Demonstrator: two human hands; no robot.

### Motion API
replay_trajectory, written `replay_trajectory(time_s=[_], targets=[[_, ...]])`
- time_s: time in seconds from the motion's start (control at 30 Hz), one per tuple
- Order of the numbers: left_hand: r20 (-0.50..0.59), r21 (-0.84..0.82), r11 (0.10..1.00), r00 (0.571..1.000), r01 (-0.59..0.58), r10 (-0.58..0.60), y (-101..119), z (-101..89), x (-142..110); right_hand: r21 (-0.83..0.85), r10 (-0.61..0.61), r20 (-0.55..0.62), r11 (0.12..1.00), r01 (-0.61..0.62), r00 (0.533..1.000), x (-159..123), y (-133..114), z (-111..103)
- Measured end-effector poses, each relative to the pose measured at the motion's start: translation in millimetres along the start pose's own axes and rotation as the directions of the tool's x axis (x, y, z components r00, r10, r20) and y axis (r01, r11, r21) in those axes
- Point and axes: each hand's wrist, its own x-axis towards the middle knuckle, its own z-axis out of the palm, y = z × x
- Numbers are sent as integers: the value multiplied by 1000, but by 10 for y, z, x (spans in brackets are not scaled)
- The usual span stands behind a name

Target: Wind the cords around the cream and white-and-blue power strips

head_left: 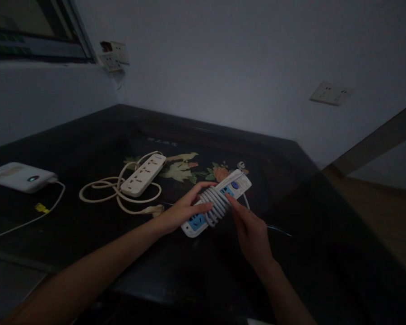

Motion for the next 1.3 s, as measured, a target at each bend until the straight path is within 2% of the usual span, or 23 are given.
replay_trajectory(time_s=[0.13, 0.37, 0.6, 0.73, 0.83, 0.93, 1.0, 1.1, 1.2, 1.3], targets=[[11, -125, 992, 1000, 23, -22, 4, 13, -12, 42, -36, -50, 998, 38, 998, -1, 0, -12], [-4, -198, 980, 999, 38, -39, 2, 48, -24, 99, -44, -23, 994, 46, 999, 7, -2, -34], [25, -271, 962, 999, 41, -35, 18, 33, -28, 197, 19, -80, 980, -3, 997, 34, -39, -78], [63, -341, 940, 998, -4, 27, 36, 6, -39, 313, 136, -98, 945, -100, 986, 43, -44, -123], [121, -377, 926, 992, 8, 41, 50, -4, -50, 335, 173, 15, 927, -168, 985, 71, -1, -182], [165, -411, 912, 984, 2, 72, 59, -19, -53, 314, 45, 228, 942, -117, 973, 117, 88, -258], [195, -423, 906, 977, 7, 83, 65, -43, -53, 322, -32, 338, 943, -84, 941, 141, 160, -303], [247, -420, 906, 967, 55, 57, 86, -90, -65, 350, -67, 479, 929, -120, 875, 148, 274, -350], [260, -420, 907, 959, 9, 111, 115, -125, -95, 405, -50, 536, 891, -205, 843, 136, 386, -371], [313, -429, 903, 932, -32, 182, 141, -134, -130, 467, 8, 493, 841, -273, 870, 138, 494, -379]])
